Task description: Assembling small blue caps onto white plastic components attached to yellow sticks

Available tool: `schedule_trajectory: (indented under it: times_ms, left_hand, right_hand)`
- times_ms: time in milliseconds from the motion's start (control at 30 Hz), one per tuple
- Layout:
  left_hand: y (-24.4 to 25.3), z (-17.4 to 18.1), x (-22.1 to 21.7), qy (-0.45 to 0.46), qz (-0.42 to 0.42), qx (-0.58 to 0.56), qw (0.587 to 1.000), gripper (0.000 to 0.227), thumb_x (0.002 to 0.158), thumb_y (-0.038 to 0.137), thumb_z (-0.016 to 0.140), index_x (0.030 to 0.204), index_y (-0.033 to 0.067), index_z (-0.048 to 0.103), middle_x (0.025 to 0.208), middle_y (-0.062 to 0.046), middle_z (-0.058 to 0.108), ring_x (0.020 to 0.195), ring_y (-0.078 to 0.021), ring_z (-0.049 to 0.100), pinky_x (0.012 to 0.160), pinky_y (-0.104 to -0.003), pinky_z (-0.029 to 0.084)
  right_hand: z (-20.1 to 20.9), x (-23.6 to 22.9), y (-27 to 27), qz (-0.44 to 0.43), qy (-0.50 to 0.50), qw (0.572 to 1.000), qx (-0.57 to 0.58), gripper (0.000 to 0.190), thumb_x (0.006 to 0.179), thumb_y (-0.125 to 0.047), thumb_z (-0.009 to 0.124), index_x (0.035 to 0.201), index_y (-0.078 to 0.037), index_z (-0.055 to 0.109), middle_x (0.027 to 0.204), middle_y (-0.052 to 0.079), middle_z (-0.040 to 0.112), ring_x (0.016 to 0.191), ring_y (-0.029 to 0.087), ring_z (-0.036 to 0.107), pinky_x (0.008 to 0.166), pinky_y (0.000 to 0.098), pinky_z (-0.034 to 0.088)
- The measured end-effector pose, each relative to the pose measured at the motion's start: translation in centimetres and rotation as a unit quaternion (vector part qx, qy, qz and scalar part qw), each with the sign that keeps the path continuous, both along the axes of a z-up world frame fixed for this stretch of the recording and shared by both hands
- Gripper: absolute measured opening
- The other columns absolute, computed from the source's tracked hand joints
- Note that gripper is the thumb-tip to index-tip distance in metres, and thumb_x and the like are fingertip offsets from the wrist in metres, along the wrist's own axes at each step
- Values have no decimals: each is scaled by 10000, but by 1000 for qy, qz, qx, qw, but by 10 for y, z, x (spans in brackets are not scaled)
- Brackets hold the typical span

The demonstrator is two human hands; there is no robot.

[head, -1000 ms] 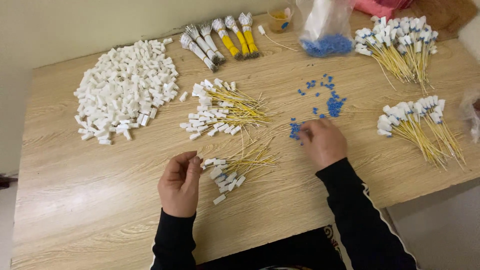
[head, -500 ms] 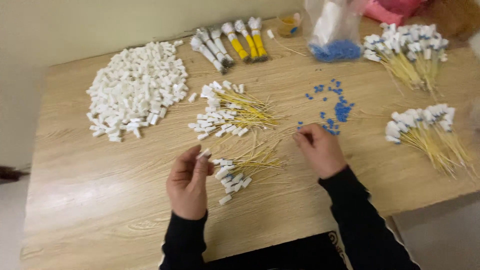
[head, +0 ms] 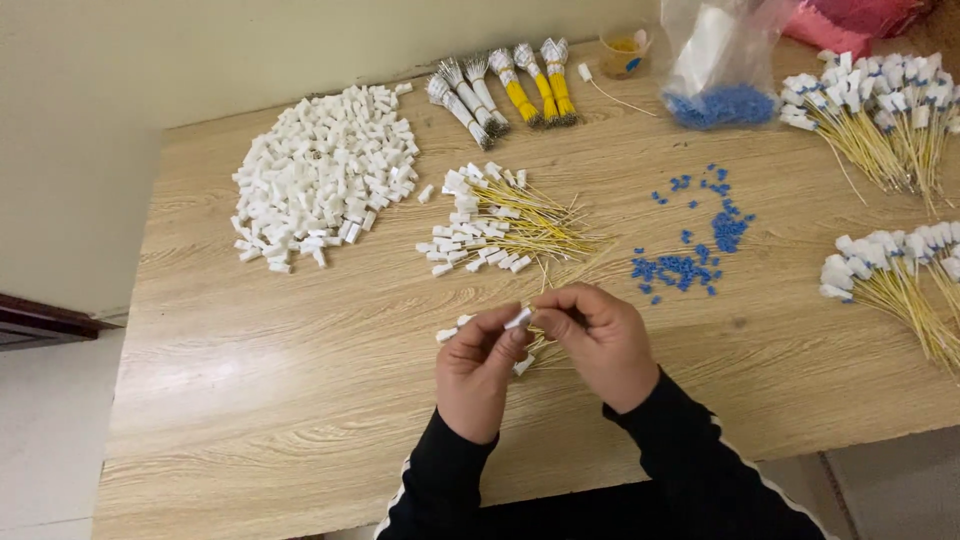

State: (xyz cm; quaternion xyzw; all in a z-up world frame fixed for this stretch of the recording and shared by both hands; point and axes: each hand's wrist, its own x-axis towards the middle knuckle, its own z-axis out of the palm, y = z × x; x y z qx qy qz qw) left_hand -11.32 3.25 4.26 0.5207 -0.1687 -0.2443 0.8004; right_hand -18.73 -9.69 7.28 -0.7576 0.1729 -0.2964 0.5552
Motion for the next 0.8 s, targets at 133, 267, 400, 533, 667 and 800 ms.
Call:
schedule_trajectory:
  times_ms: [133, 267, 400, 533, 667, 800]
  left_hand:
    - [0, 0, -4, 24, 0, 36, 999, 247, 831, 71, 722, 1073, 25, 704, 866, -52, 705, 692, -107, 589, 637, -234, 499]
    - [0, 3, -5, 16, -7, 30, 999, 261, 826, 21, 719, 1086, 1, 706, 841, -68, 701, 709, -108, 591, 624, -238, 490]
    - [-1, 0, -3, 5, 3, 31, 1000, 256, 818, 0, 721, 1073, 12, 706, 887, -80, 723, 729, -108, 612, 641, -231, 512]
    - [-2, -7, -5, 20, -2, 25, 999, 263, 823, 23, 725, 1085, 13, 707, 870, -62, 724, 706, -84, 590, 647, -213, 486]
    - [-3, -1, -7, 24, 1, 8, 1000, 262, 839, 56, 711, 1096, 10, 693, 844, -93, 715, 688, -121, 596, 626, -251, 491]
    - [-6, -9, -11, 42, 7, -24, 999, 275, 814, -24, 711, 1087, 2, 688, 980, -121, 730, 871, -151, 661, 784, -265, 542]
  right_hand:
    - [-9, 1, 5, -17, -13, 998, 66, 155, 832, -154, 742, 893, -94, 613, 737, -10, 627, 644, 62, 571, 616, 188, 485]
    - [5, -3, 8, -15, -38, 999, 18, 73, 862, -113, 695, 895, -63, 653, 799, 29, 686, 719, 101, 642, 676, 220, 523]
    - [8, -5, 12, -8, -40, 997, -72, 106, 889, -113, 659, 982, -65, 672, 890, 44, 676, 811, 131, 648, 747, 240, 510]
    - [-16, -5, 8, 13, -25, 991, 131, 111, 890, -60, 652, 996, -53, 684, 889, 35, 708, 817, 86, 640, 769, 209, 526]
    - [-6, -6, 9, 16, -33, 970, 241, 86, 923, -79, 601, 971, -20, 641, 774, 63, 621, 699, 136, 582, 669, 253, 503]
    - [-8, -5, 10, 20, -51, 979, 194, 92, 937, -111, 589, 962, -34, 632, 784, 37, 575, 688, 117, 523, 639, 239, 471]
